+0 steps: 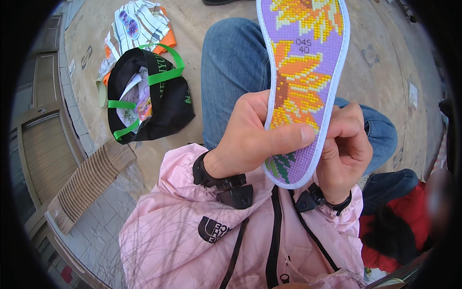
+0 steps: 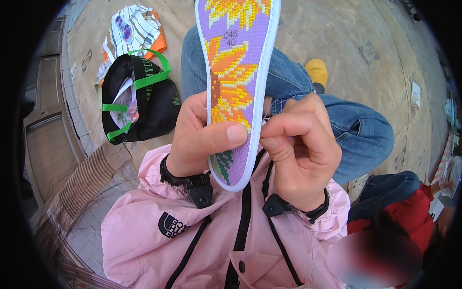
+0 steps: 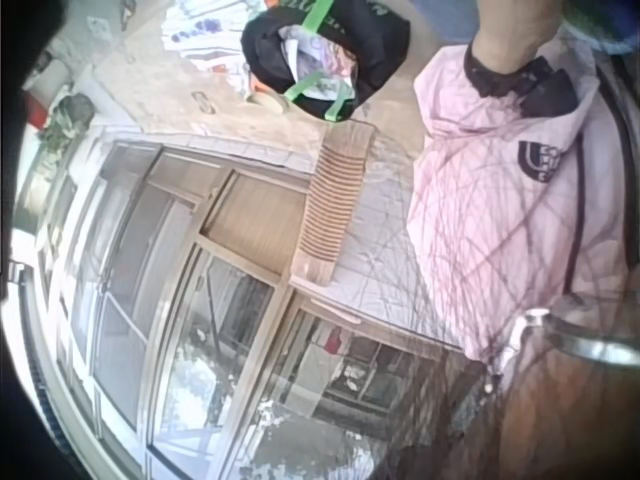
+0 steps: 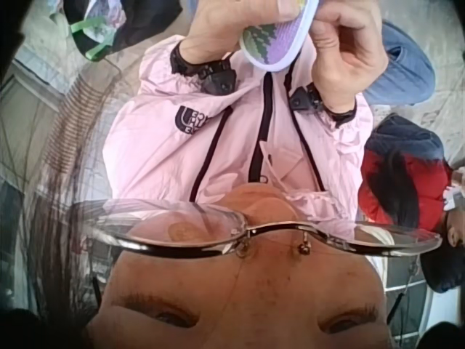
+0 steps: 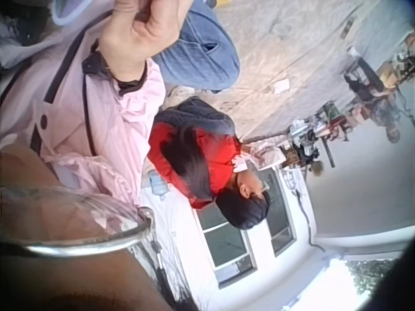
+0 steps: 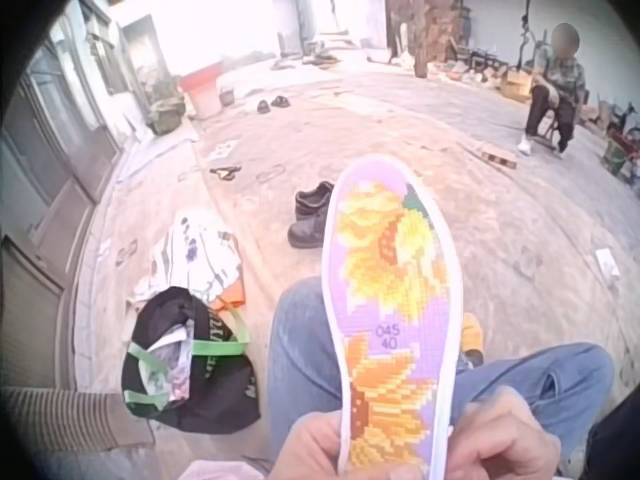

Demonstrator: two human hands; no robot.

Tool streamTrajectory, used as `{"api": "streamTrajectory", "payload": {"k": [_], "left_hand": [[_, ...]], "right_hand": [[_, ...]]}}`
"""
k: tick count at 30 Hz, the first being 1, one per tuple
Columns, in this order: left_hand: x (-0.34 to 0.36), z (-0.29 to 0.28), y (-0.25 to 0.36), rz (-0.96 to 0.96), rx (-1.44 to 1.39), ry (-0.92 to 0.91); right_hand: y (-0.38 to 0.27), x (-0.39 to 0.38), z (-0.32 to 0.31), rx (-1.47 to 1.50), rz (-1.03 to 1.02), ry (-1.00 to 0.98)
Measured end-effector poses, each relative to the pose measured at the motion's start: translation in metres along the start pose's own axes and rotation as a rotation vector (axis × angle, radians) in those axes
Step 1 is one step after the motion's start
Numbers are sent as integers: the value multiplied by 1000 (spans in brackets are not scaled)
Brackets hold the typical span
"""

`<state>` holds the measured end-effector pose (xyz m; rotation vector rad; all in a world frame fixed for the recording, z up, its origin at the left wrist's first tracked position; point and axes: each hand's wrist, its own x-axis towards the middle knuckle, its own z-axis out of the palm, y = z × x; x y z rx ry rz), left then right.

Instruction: The person sews a sunflower design onto a white shoe insole using a needle and thread. They repeatedly insert the needle through the insole and pull the thread to secure the design, occasionally flipping the insole to work on different sections.

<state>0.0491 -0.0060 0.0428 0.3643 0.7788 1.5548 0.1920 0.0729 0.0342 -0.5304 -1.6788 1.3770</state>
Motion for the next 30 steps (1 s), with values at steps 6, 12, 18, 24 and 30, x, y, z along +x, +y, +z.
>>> {"api": "streamTrajectory", "payload": {"k": [6,12,18,24,30], "left_hand": [[1,-3,0,3,-36,-43],[0,0,-1,23,-8,-14],[-1,0,4,47,123,8],[-4,3,7,67,176,39],[-2,-2,6,-16,87,27]], "right_hand": [[1,2,-2,7,-9,-27],[-1,2,1,74,36,-6],[-6,2,-4,-119,-10,9],[-8,5,-4,-172,-40,-17],[-1,6,-3,-15,-8,-42]]}}
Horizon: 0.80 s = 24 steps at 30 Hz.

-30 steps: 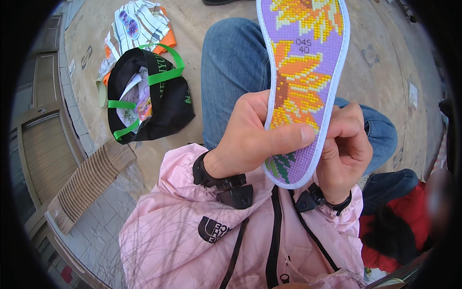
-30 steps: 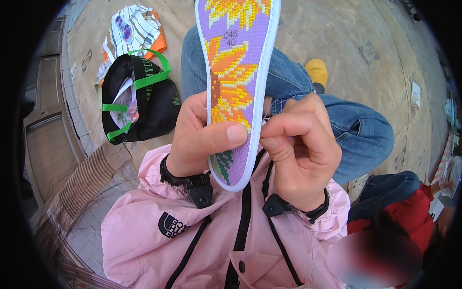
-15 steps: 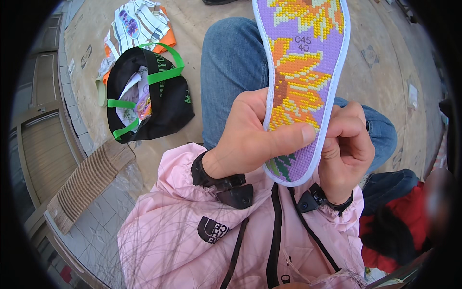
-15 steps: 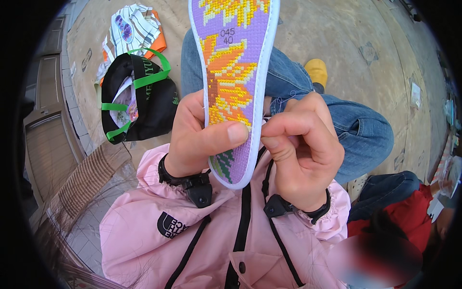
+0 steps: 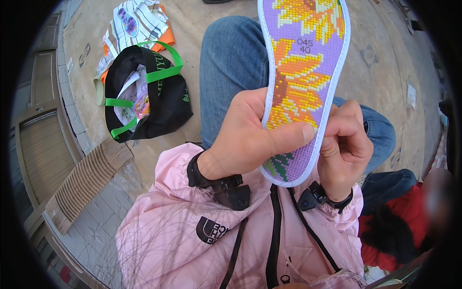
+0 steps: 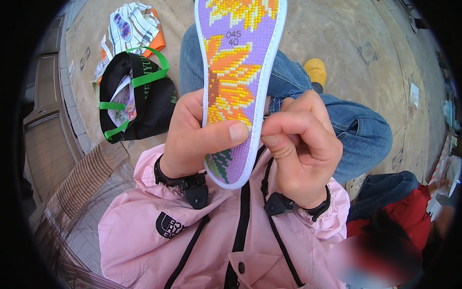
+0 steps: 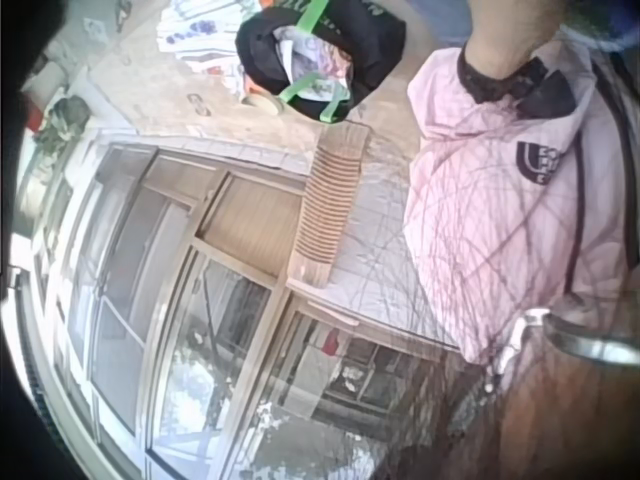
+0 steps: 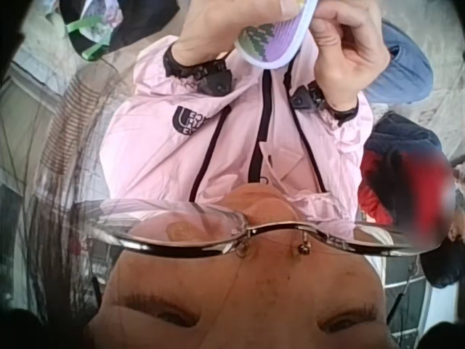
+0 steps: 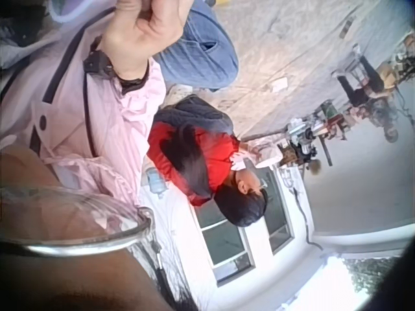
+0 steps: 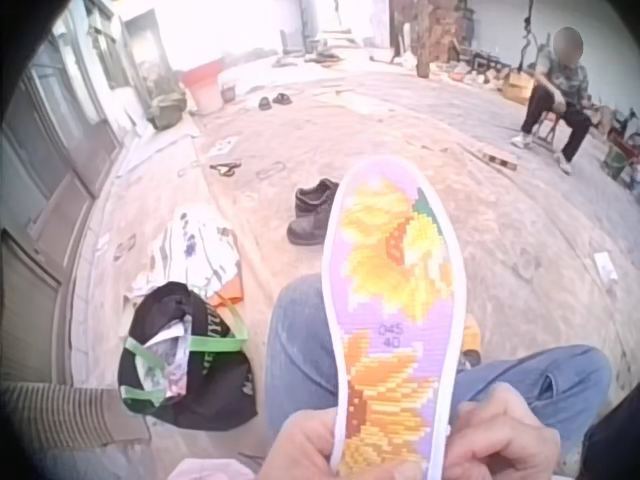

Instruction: The person sews a sunflower design onto a white shoe insole using a needle and thread. They repeatedly insert the needle through the insole and pull the thread to secure the design, occasionally flipping the insole to work on different sections.

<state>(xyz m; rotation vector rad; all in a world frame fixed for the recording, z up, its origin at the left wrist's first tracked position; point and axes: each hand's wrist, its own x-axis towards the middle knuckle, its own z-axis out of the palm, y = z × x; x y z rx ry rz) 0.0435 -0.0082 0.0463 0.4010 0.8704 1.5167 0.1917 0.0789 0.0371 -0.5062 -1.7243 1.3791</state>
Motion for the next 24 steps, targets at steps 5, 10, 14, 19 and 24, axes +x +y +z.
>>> {"api": "streamTrajectory", "payload": {"k": [5,10,14,19,24], "left_hand": [[0,-3,0,-36,-16,-34],[-2,0,1,8,52,8],[-3,2,-2,65,83,0],[-3,1,-3,64,74,0],[-2,-1,-3,29,-33,-18]], "right_hand": [[1,-1,-6,-105,-76,-25],[-2,-1,-2,-200,-115,11],[2,-7,3,-87,-35,70],[0,-6,3,-42,16,36],[4,-4,3,41,21,-3]]}}
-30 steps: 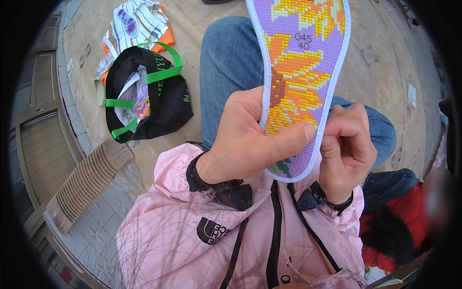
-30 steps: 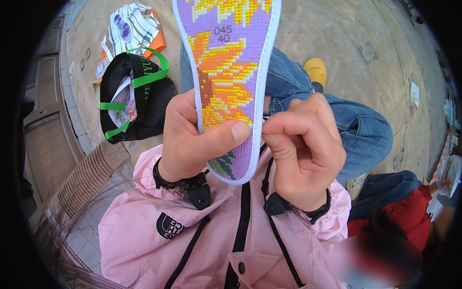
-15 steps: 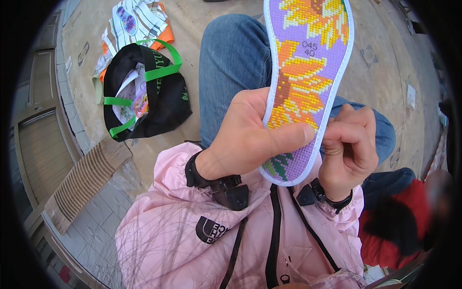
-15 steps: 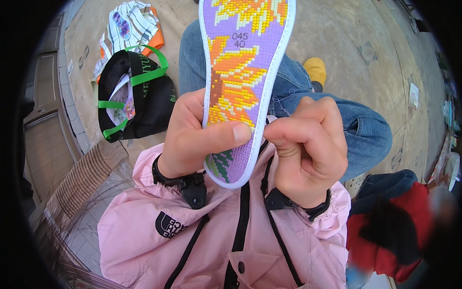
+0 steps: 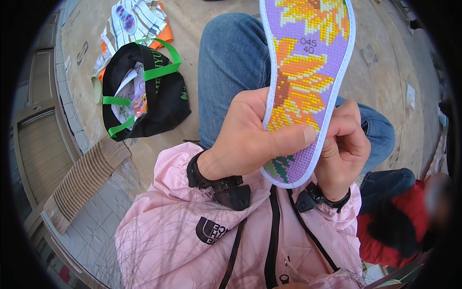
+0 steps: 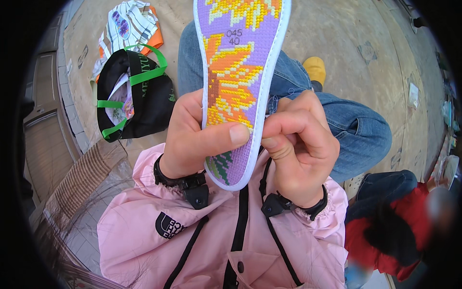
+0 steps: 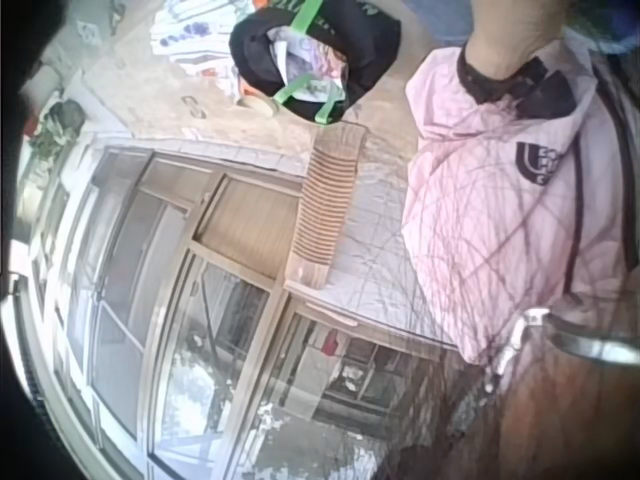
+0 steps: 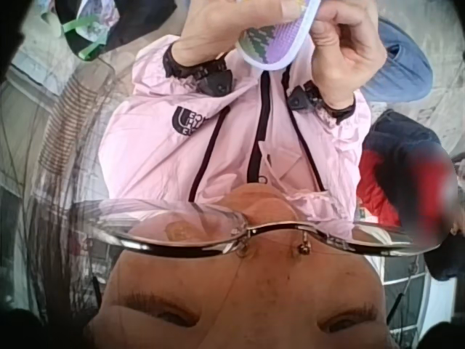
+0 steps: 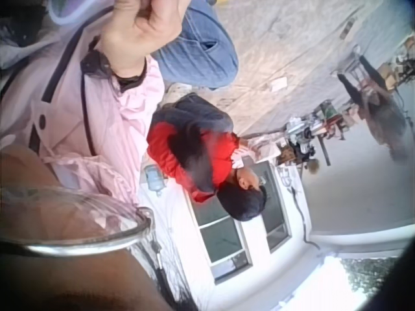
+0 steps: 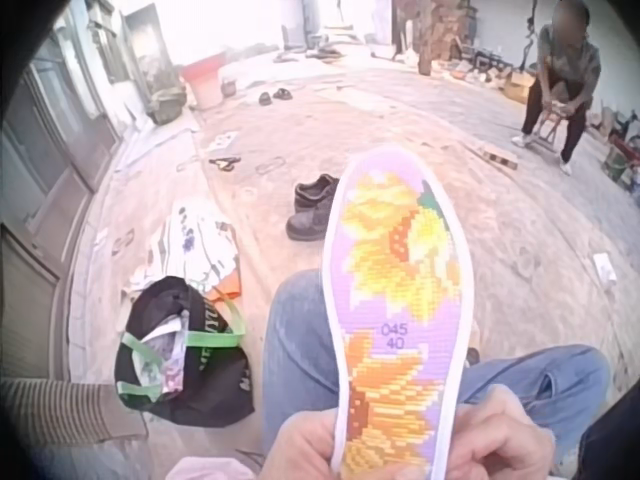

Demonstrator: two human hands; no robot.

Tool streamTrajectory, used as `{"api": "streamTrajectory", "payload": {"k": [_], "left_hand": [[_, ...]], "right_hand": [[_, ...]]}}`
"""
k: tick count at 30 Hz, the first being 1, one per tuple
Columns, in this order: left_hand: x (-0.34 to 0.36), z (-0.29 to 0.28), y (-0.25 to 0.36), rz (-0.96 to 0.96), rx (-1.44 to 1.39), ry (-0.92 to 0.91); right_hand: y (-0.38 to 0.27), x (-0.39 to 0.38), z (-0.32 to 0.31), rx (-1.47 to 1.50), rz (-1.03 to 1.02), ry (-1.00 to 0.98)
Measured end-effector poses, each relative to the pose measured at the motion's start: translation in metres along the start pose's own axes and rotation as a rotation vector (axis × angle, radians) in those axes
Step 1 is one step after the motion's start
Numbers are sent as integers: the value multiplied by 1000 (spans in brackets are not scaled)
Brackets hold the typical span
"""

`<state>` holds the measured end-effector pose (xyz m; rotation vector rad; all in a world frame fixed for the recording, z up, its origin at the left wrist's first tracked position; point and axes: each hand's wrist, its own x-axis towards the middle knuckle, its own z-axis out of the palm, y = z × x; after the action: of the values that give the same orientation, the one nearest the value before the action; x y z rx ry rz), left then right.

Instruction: The person sews a sunflower design onto a white shoe insole using a needle and thread. They repeatedly insert the needle through the insole and pull the thread to secure the design, occasionally flipping the insole to work on different sections.

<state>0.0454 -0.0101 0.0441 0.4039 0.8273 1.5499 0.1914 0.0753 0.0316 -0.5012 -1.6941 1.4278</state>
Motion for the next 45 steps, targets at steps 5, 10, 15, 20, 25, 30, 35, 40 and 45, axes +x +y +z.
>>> {"api": "streamTrajectory", "payload": {"k": [5,10,15,20,25,30,35,40,45], "left_hand": [[1,-1,0,-11,-41,-18],[2,-2,0,-62,-54,-56],[2,-2,1,-66,-44,-49],[0,-1,0,-27,-31,-16],[0,-4,2,27,-55,-19],[3,-1,-5,23,14,14],[5,0,-1,92,124,68],[7,-2,-5,90,225,64],[11,6,-6,104,212,77]], "right_hand": [[3,0,0,30,-9,-7],[7,1,-3,16,-62,-27],[3,1,-3,23,-34,-31],[4,1,-3,70,8,-63],[-7,7,0,91,146,-9],[1,5,-10,-47,45,-51],[-1,15,-2,-131,26,-14],[-4,17,-6,-435,-76,39],[2,21,-2,-280,-116,49]]}}
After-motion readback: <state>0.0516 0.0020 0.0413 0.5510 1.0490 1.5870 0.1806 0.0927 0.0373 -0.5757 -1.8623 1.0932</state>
